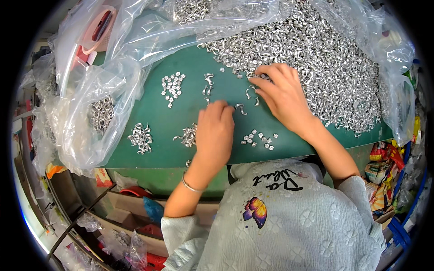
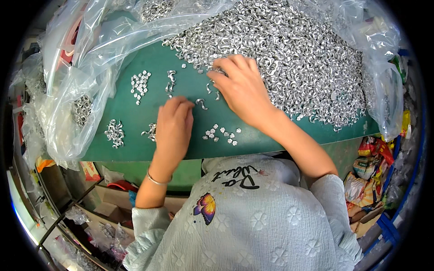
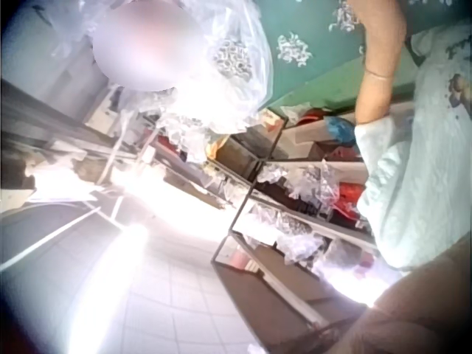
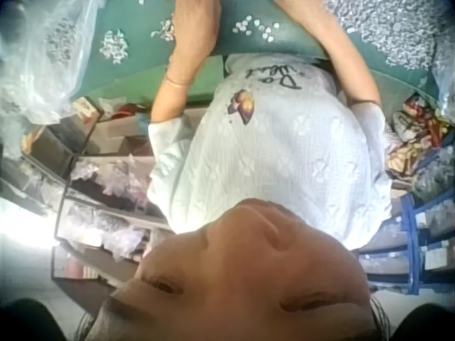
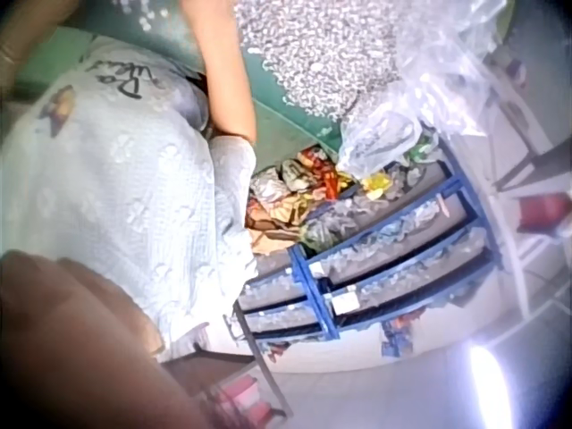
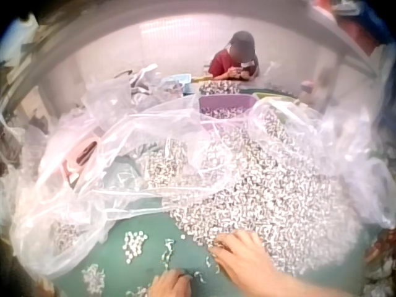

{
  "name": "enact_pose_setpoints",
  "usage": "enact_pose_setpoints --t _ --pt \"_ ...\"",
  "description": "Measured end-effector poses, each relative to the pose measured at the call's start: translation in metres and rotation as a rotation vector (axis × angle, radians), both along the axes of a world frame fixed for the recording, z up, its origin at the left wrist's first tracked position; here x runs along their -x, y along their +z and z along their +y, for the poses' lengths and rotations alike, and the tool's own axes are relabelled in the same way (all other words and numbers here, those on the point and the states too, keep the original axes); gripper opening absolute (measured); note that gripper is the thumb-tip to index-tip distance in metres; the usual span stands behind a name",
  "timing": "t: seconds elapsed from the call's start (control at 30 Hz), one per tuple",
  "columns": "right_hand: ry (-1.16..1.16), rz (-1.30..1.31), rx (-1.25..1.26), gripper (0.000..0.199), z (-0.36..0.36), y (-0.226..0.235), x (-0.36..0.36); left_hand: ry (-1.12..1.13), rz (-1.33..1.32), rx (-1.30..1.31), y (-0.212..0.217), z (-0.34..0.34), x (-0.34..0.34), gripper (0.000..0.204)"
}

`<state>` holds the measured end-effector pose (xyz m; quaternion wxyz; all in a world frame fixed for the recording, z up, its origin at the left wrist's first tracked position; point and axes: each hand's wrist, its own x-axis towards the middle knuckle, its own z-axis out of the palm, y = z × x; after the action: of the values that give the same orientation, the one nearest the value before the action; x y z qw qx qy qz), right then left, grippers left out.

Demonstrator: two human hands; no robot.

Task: The person picks through a large pile of small silver-colored metal pieces by hand, grouping them on a green table and placing some into clear plastic bags.

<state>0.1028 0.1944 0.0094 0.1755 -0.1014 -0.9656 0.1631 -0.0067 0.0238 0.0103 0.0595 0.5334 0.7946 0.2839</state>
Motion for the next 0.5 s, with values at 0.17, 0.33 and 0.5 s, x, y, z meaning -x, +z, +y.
enact_pose_setpoints --t 0.17,0.33,0.5 --pt "-0.033 -0.004 -0.049 0.028 -0.008 -0.002 -0.018 -0.048 -0.244 -0.044 -0.004 -0.020 -0.036 0.021" --pt "-0.067 -0.004 0.055 0.023 -0.016 0.009 -0.031 -0.033 -0.256 -0.088 -0.007 -0.009 -0.026 0.044" --pt "-0.076 -0.004 0.021 0.024 -0.020 0.007 -0.033 -0.147 0.029 -0.018 0.001 0.027 -0.002 0.053"
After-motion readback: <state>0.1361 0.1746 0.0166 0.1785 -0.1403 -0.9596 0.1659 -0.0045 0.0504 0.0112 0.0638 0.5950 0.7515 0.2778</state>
